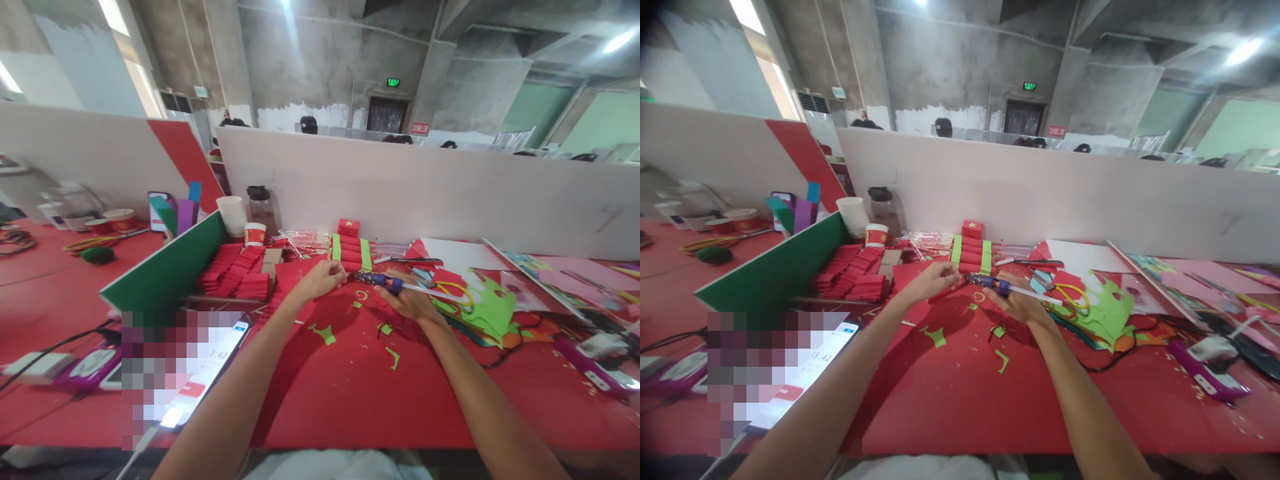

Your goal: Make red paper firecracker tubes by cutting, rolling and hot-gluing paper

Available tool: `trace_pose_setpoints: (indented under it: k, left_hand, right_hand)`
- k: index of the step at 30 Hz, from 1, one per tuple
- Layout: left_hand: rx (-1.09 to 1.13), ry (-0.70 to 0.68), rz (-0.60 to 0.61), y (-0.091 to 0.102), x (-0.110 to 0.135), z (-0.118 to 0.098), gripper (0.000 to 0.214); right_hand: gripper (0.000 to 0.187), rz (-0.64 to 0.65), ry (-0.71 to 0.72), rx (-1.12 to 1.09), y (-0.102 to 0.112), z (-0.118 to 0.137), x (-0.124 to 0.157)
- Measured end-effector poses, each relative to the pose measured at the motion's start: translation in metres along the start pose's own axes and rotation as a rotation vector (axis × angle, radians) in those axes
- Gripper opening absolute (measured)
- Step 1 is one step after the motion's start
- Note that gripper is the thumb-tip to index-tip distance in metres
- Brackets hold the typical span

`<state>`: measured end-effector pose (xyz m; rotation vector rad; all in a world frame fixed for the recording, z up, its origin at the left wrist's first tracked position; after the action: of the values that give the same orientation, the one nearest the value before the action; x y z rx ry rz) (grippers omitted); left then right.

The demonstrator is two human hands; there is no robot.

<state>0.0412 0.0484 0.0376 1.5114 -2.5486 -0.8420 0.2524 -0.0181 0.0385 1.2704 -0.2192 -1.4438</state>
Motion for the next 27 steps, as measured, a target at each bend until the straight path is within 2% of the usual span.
trace_pose_setpoints:
  k: [18,27]
  left_hand:
    - [-0.002,-0.002,0.005,-0.0004,0.0024,-0.0048,0.019]
    - [-0.018,-0.015,0.003,-0.0004,0.0009,-0.0035,0.020]
  right_hand:
    - [0.031,0.011,0.064,0.134,-0.0012,0.0056,-0.0014]
    - [0.029,0.041,0.084,0.128,-0.0021,0.0067,-0.0024]
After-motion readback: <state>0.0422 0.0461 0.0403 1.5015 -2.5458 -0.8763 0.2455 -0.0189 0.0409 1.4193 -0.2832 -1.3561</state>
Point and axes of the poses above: each hand's wrist, its own x-axis away from the middle knuckle, its own y-axis out of the back of the hand, z = x × y, the point moved 5 cm from there along -x, towards the middle knuckle, and after that the axes turned 3 degrees about x, right-handed, at the moved point
